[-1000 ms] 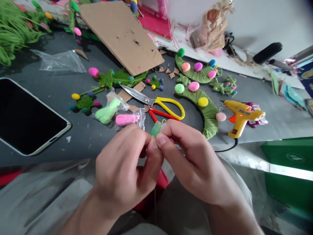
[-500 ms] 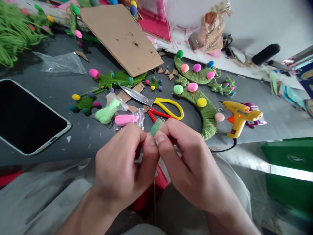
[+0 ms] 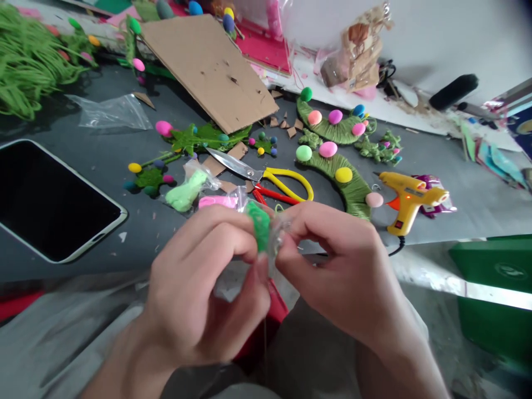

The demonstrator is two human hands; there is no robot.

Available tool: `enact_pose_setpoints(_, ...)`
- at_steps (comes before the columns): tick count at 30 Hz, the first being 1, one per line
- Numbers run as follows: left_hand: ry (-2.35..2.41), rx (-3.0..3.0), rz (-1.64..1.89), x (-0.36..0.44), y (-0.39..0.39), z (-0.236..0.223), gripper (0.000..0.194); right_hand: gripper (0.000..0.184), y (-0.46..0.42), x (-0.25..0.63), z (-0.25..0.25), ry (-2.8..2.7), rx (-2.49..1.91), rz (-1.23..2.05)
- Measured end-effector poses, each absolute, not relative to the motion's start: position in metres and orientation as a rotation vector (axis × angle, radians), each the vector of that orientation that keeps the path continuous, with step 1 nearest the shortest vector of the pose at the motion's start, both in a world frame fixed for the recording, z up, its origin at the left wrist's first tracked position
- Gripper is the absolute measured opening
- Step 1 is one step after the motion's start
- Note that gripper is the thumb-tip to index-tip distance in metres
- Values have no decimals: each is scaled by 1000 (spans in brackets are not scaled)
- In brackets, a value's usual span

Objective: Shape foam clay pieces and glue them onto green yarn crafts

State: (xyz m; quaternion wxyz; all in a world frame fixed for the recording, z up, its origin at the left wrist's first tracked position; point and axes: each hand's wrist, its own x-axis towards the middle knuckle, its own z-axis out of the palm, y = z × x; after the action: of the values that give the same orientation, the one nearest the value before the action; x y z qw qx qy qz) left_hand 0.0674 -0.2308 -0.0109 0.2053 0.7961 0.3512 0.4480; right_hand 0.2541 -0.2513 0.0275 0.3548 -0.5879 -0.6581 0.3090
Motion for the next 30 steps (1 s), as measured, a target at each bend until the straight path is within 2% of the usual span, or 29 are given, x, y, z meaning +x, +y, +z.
enact_pose_setpoints(3, 887, 2187, 1153, 63, -229, -15, 65, 26, -250, 262, 30, -1539, -1360, 1056)
enact_pose_setpoints(5, 959, 2235, 1031, 59, -226, -18, 78, 27, -248, 266, 30, -1410, -1352, 1157)
enact_pose_setpoints(11, 1088, 2317, 941, 50, -223, -24, 50, 34, -247, 269, 20, -1205, -1472, 1093)
enact_pose_setpoints(15, 1112, 2319, 967, 53, -222, -25, 47, 25, -248, 274, 13, -1421, -1475, 942)
enact_pose_setpoints(22, 1098, 2374, 1034, 60, -219, -27, 45, 4, -242, 282, 7, -1609, -1375, 1025)
enact_pose_setpoints(30, 1014, 2383, 1006, 61, -222, -31, 48, 5, -241, 283, -1, -1600, -1395, 1064)
